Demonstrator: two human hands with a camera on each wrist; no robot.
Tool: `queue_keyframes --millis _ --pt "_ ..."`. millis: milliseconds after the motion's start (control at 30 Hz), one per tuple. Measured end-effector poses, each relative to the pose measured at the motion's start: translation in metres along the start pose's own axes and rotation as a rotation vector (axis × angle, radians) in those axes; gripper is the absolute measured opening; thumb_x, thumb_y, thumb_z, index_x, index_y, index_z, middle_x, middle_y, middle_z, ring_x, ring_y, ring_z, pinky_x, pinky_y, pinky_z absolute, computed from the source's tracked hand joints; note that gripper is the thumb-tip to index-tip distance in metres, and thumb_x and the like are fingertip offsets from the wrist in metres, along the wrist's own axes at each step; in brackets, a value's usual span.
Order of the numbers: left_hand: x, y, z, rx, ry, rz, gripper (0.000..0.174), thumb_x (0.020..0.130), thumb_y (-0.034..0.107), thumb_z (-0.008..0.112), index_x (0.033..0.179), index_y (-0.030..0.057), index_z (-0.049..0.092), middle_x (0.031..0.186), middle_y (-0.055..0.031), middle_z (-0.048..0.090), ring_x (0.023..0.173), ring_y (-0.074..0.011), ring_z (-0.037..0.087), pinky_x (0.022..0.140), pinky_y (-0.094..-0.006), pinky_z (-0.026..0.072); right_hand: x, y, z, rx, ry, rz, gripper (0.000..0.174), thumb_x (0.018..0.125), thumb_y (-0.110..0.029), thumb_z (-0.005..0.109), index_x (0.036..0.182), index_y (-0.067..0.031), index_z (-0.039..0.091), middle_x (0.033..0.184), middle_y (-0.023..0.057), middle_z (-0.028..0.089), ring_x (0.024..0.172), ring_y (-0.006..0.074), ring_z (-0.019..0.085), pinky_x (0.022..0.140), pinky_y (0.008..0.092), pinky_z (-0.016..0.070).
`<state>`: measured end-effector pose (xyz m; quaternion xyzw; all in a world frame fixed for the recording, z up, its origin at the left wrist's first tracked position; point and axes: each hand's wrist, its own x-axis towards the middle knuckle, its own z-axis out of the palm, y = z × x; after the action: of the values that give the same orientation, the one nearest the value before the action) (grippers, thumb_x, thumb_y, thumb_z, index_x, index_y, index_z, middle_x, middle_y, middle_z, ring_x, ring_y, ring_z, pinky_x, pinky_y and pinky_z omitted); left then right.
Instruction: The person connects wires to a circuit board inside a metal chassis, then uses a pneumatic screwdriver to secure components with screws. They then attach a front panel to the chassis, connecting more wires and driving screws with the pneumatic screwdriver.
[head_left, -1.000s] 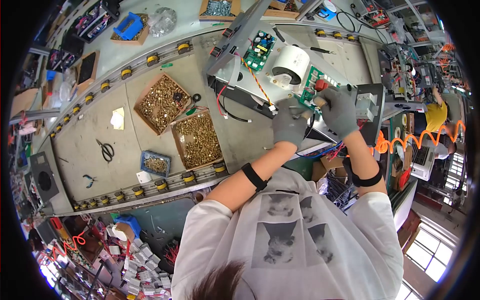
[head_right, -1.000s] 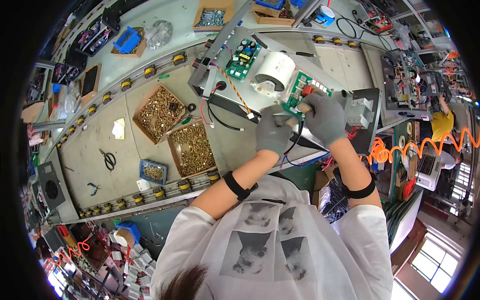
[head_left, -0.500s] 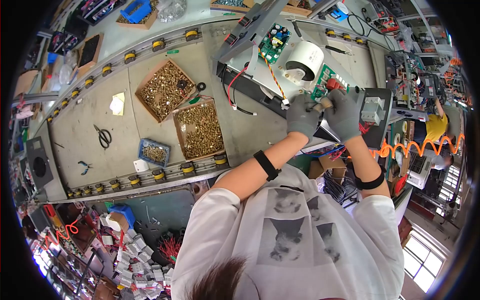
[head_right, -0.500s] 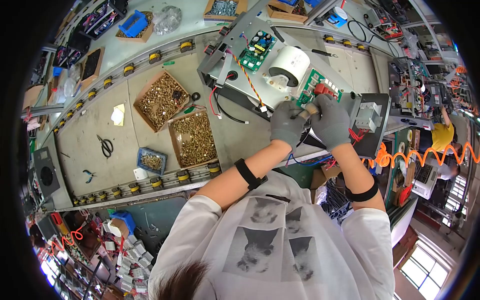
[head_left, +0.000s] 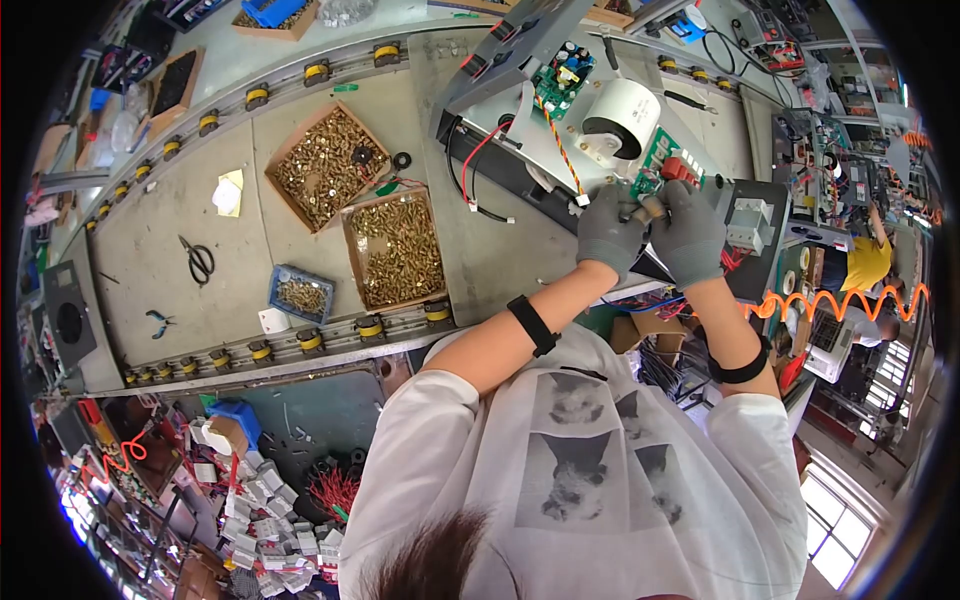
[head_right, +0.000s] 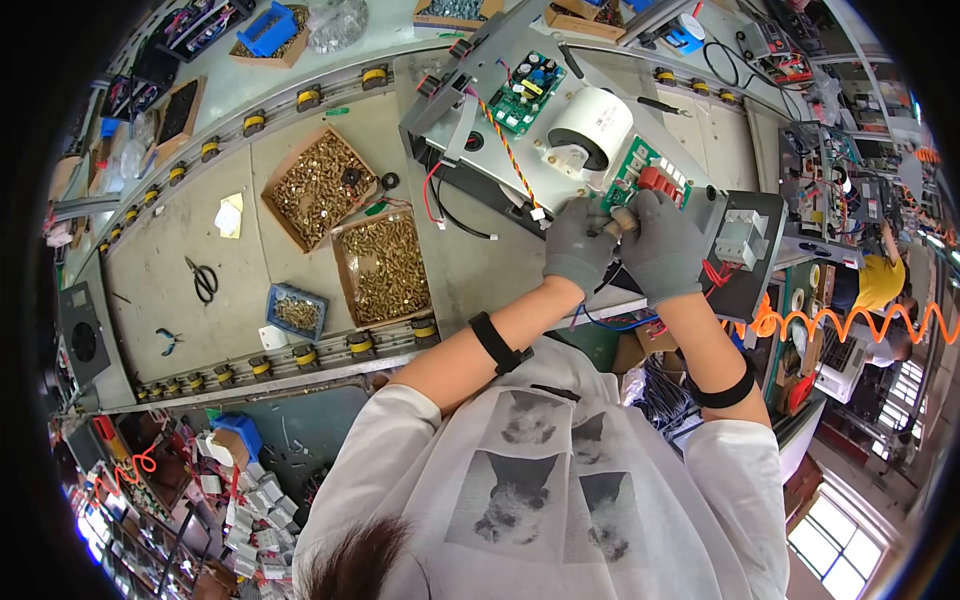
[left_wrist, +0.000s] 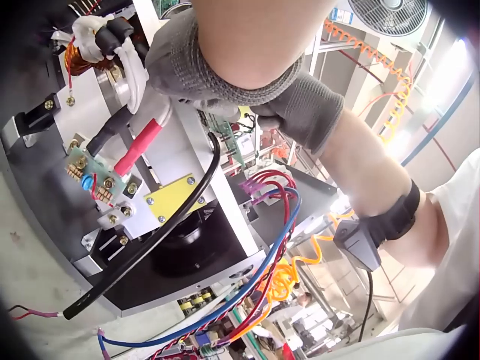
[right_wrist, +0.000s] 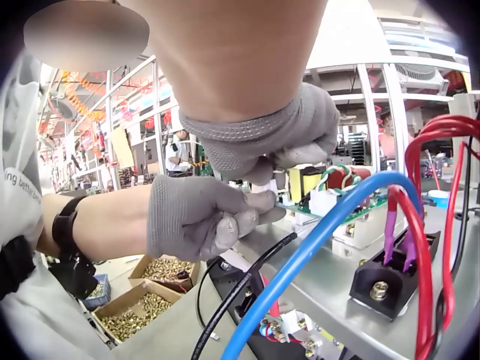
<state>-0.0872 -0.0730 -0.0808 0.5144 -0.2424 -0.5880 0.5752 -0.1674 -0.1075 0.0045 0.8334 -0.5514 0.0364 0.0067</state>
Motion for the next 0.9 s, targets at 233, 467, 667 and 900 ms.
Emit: queue_keyframes --millis 233,467,667,900 --pt "0.002 -0.009 -0.001 0.161 -0.033 0.098 0.025 0.074 -0.001 0.064 0.091 -0.0008 0.046 0.078 -0.0092 0.060 0.068 -0.0141 0.061 0.060 -0.0268 0.0492 0.009 0.006 -0.005 -0.057 -0.097 -0.061 0.013 0.078 -0.022 0.060 0.079 -0.0102 0.055 0.083 0.0096 0.060 0.074 0.0327 0.060 0.059 0.0421 0.0467" --pt "-0.001 0.003 -0.004 0.297 0.014 0.167 0.021 0.075 0.003 0.062 0.087 -0.0012 0.046 0.072 -0.0081 0.055 0.060 -0.0158 0.056 0.057 -0.0280 0.0470 0.002 0.004 0.007 -0.036 -0.032 -0.023 0.011 0.077 -0.019 0.060 0.082 -0.0110 0.056 0.086 0.0084 0.060 0.076 0.0322 0.060 0.060 0.0420 0.0469" --pt "0.015 -0.006 -0.024 0.122 -0.308 0.032 0.028 0.077 0.003 0.061 0.101 -0.0050 0.050 0.082 -0.0131 0.061 0.068 -0.0162 0.060 0.058 -0.0275 0.0500 0.001 0.011 -0.002 -0.014 -0.102 -0.072 0.013 0.080 -0.021 0.059 0.089 -0.0131 0.057 0.097 0.0075 0.060 0.077 0.0323 0.061 0.062 0.0421 0.0493" --pt "-0.037 0.033 -0.105 0.756 0.208 0.148 0.042 0.081 0.019 0.059 0.118 0.0020 0.049 0.096 -0.0145 0.063 0.085 -0.0307 0.062 0.076 -0.0375 0.0486 -0.024 -0.033 -0.021 0.194 0.110 -0.068 0.027 0.080 -0.022 0.060 0.106 -0.0152 0.058 0.089 0.0093 0.057 0.075 0.0293 0.060 0.062 0.0399 0.0488"
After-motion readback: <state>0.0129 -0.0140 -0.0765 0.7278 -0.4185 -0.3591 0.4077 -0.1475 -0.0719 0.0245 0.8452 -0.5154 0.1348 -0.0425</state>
